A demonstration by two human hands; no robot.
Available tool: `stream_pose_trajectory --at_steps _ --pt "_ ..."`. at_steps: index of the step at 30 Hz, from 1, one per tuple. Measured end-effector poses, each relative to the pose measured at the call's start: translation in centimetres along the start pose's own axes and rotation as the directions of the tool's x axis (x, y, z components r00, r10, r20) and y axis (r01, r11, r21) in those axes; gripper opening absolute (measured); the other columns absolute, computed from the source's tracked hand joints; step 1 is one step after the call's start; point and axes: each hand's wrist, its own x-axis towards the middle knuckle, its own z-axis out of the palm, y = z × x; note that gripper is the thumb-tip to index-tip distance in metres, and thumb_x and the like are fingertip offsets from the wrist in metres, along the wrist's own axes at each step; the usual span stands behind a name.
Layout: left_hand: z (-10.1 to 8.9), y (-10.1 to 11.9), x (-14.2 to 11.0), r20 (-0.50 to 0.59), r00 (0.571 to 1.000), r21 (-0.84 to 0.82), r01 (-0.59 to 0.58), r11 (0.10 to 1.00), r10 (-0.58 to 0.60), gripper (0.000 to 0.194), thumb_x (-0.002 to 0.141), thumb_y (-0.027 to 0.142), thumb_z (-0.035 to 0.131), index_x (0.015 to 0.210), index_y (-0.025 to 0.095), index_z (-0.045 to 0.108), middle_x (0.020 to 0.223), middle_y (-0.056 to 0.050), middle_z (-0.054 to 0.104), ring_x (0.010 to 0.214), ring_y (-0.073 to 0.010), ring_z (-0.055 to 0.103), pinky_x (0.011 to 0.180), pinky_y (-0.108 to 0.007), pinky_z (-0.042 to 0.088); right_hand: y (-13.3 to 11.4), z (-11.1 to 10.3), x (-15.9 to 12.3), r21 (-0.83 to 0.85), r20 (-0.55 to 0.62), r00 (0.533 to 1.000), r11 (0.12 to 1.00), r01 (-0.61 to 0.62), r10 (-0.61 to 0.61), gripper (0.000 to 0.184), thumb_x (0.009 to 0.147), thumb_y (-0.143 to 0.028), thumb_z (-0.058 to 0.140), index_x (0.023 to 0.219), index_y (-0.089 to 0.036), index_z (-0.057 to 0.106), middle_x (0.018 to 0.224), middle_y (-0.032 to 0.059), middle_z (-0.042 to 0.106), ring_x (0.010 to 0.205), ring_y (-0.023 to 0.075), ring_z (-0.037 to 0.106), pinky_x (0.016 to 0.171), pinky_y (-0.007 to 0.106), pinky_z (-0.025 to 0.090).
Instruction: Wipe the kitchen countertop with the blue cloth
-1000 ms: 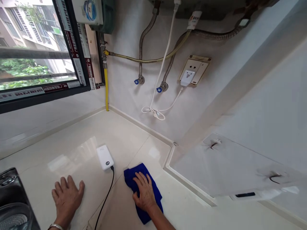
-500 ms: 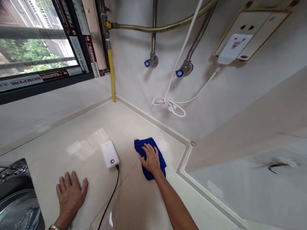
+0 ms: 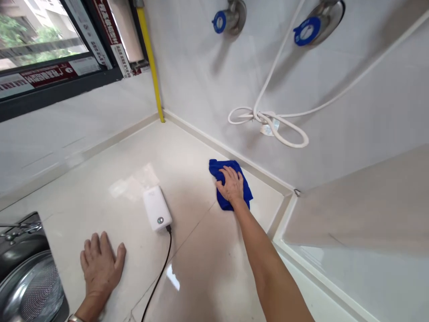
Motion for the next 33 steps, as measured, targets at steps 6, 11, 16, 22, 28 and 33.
stream_pose_trajectory --at_steps 6,11,16,22,28,33 --pt "-0.3 0.2 0.0 0.0 1.0 -0.015 0.011 1.0 -0.011 0.079 0.095 0.052 0.021 0.147 -0.005 0.035 0.155 -0.033 0.031 0.152 -0.0438 0.015 0.122 -0.062 0.017 0.3 -0.4 0.4 -0.059 -0.086 0.973 0.974 -0.219 0.213 0.057 0.085 -0.037 0.042 0.139 -0.021 0.046 0.153 0.0121 0.048 0.142 0.0269 0.039 0.123 0.066 0.013" --pt "-0.1 0.1 -0.1 -0.018 1.0 -0.028 0.007 1.0 -0.008 0.077 0.095 0.05 0.023 0.147 -0.005 0.034 0.155 -0.033 0.031 0.153 -0.043 0.012 0.122 -0.062 0.016 -0.3 -0.5 -0.7 -0.132 -0.079 0.954 0.946 -0.297 0.288 0.06 0.088 -0.04 0.035 0.144 -0.019 0.04 0.157 0.0128 0.042 0.147 0.0276 0.033 0.121 0.07 0.017" --pt "0.2 -0.1 -0.3 -0.032 0.999 -0.044 -0.001 0.999 0.0 0.075 0.095 0.048 0.025 0.148 -0.005 0.032 0.156 -0.034 0.029 0.154 -0.0424 0.008 0.122 -0.063 0.015 -1.9 -0.6 -3.6 -0.193 -0.008 0.972 0.953 -0.233 0.236 0.063 0.089 -0.038 0.033 0.149 -0.016 0.035 0.161 0.0133 0.035 0.153 0.0279 0.022 0.123 0.068 0.014" --pt "-0.2 0.0 -0.2 -0.065 0.998 -0.074 -0.005 0.997 0.001 0.076 0.094 0.047 0.023 0.146 -0.007 0.035 0.154 -0.035 0.031 0.153 -0.0456 0.01 0.121 -0.064 0.015 -5.3 -1.2 -8.6 -0.16 0.031 0.995 0.983 -0.086 0.092 0.062 0.088 -0.033 0.038 0.148 -0.017 0.038 0.161 0.0141 0.037 0.152 0.0285 0.027 0.123 0.066 0.015" --pt "-0.6 0.2 -0.2 -0.055 0.998 -0.123 0.035 0.992 -0.042 0.074 0.091 0.043 0.029 0.145 -0.007 0.037 0.154 -0.035 0.032 0.152 -0.0461 0.011 0.119 -0.065 0.018 -8.4 -1.8 -14.3 -0.149 0.086 0.996 0.988 0.028 -0.016 0.062 0.086 -0.027 0.04 0.149 -0.021 0.039 0.162 0.0097 0.036 0.152 0.0258 0.028 0.125 0.064 0.017" --pt "-0.1 -0.1 -0.4 -0.13 0.991 -0.15 -0.005 0.989 -0.014 0.074 0.091 0.042 0.031 0.145 -0.008 0.036 0.154 -0.036 0.031 0.153 -0.0458 0.008 0.12 -0.066 0.017 -10.4 -2.1 -19.1 -0.145 0.114 0.993 0.988 0.053 -0.037 0.067 0.082 -0.022 0.044 0.149 -0.023 0.039 0.161 0.0087 0.037 0.152 0.0266 0.03 0.124 0.064 0.019"
